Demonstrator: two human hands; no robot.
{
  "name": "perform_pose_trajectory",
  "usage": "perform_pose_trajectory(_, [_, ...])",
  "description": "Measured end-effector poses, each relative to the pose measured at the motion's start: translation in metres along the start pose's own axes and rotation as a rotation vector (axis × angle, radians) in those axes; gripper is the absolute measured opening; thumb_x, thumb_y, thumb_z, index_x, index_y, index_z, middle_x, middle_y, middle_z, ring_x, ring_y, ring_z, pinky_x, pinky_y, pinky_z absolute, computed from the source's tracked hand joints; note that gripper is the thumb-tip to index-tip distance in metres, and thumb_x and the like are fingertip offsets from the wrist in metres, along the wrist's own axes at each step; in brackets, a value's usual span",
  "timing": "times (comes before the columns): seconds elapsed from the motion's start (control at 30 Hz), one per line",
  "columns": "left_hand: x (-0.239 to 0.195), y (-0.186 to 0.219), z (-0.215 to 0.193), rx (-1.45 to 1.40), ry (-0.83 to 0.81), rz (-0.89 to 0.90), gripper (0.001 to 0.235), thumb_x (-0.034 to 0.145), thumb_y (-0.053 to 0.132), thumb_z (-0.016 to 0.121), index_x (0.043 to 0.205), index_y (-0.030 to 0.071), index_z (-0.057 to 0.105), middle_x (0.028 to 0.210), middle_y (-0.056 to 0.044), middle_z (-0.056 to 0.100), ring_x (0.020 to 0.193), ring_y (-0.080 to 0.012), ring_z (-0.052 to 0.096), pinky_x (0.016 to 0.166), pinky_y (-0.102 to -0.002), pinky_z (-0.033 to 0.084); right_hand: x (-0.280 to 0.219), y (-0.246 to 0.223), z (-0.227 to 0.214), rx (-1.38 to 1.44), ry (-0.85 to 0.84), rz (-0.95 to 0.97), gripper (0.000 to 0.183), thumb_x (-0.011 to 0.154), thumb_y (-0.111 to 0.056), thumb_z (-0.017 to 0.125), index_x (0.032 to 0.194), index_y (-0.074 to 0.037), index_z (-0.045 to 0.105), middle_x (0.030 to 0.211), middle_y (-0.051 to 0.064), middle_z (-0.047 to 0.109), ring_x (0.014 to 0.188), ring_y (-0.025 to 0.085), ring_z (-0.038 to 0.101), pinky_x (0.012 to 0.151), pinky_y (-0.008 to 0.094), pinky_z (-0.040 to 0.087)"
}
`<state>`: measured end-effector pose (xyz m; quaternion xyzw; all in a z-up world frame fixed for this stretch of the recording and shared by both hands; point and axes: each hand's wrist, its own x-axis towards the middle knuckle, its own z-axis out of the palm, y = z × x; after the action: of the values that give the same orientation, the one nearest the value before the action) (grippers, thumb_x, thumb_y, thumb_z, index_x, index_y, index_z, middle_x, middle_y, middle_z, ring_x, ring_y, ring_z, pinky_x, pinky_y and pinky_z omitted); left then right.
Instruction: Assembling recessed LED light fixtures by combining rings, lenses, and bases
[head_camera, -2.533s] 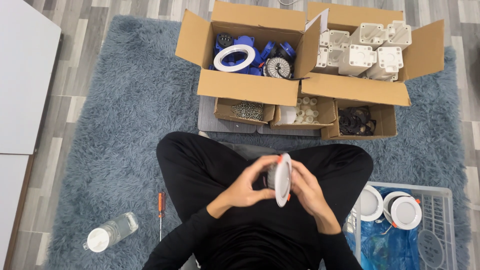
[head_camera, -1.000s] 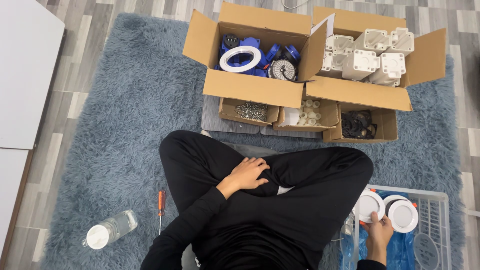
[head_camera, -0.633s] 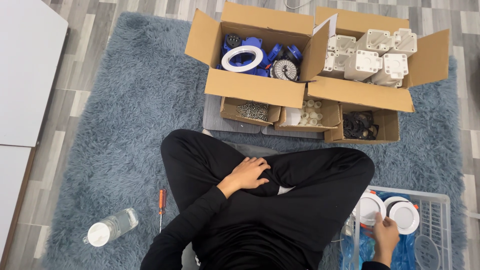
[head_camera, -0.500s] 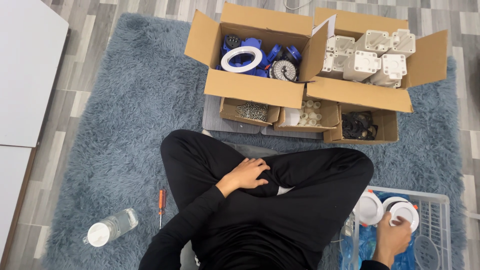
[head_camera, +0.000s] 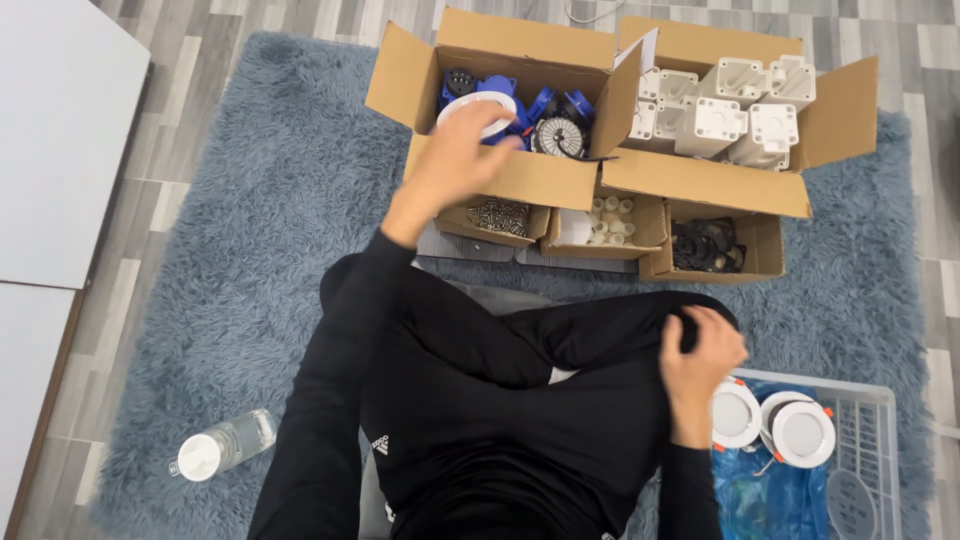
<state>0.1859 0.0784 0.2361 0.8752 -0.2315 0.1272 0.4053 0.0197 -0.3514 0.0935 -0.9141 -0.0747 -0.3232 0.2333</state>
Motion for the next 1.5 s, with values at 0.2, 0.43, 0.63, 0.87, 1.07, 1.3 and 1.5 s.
perform_pose_trajectory(0.2, [0.022,-0.06,0.006,0.412,0.036,-0.229,0.043,0.1,0.046,0.076,0.123,0.01,0.077,0.117,-0.008,0.073,0.102,-0.0287,0.072,0.093,-0.041,0.055,-0.001,-0.012,0.009,-0.155,-0.09,0.017,0.014,0.103,-0.021,0.082,0.111,-0.009,0.082,0.13,0.002,0.076,0.12,0.022,0.065,0.117,0.04,0.035])
perform_pose_trajectory(0.43, [0.029,-0.042,-0.002,0.317,-0.062,-0.291,0.028,0.092,0.033,0.084,0.111,0.012,0.085,0.088,0.0,0.077,0.077,-0.0222,0.07,0.07,-0.038,0.055,0.0,-0.014,0.005,-0.16,-0.113,-0.002,0.008,0.103,-0.018,0.081,0.106,-0.01,0.082,0.124,-0.003,0.078,0.119,0.022,0.064,0.117,0.039,0.034])
perform_pose_trajectory(0.63, [0.026,-0.022,-0.018,0.117,0.02,-0.23,0.027,0.092,0.008,0.083,0.118,0.005,0.081,0.097,-0.005,0.076,0.08,-0.0157,0.068,0.071,-0.031,0.057,0.002,-0.016,0.006,-0.174,-0.119,-0.003,0.008,0.103,-0.019,0.081,0.105,-0.011,0.082,0.123,-0.005,0.079,0.119,0.022,0.063,0.117,0.04,0.034])
perform_pose_trajectory(0.87, [0.0,0.015,-0.036,-0.153,0.284,-0.121,0.024,0.1,0.01,0.081,0.123,0.003,0.078,0.109,-0.007,0.076,0.091,-0.0168,0.069,0.077,-0.027,0.054,0.063,-0.043,-0.007,0.273,-0.144,-0.032,0.008,0.099,0.0,0.079,0.107,0.002,0.078,0.119,0.012,0.078,0.108,0.028,0.069,0.101,0.038,0.053])
perform_pose_trajectory(1.07, [-0.031,0.009,-0.005,-0.437,0.354,-0.253,0.036,0.104,0.025,0.088,0.137,0.015,0.076,0.111,-0.009,0.08,0.085,-0.0128,0.07,0.073,-0.025,0.056,0.155,-0.088,-0.006,0.457,-0.368,-0.294,0.012,0.107,-0.019,0.077,0.114,-0.012,0.084,0.117,0.008,0.083,0.115,0.032,0.078,0.099,0.042,0.059])
perform_pose_trajectory(1.3, [-0.052,0.01,0.022,-0.652,0.308,-0.468,0.056,0.104,0.023,0.084,0.149,0.003,0.058,0.125,-0.018,0.069,0.071,-0.0135,0.073,0.051,-0.02,0.062,0.199,-0.124,0.032,0.119,-1.2,-0.106,0.065,0.117,-0.049,0.033,0.131,-0.008,0.081,0.148,0.031,0.066,0.14,0.056,0.059,0.117,0.068,0.046])
perform_pose_trajectory(1.5, [-0.058,0.015,0.03,-0.646,0.245,-0.505,0.056,0.105,0.022,0.08,0.149,-0.002,0.054,0.124,-0.023,0.066,0.079,-0.0227,0.08,0.051,-0.023,0.068,0.191,-0.118,0.067,-0.031,-1.316,-0.029,0.069,0.11,-0.057,0.026,0.126,-0.02,0.083,0.147,0.026,0.064,0.141,0.05,0.058,0.119,0.062,0.045])
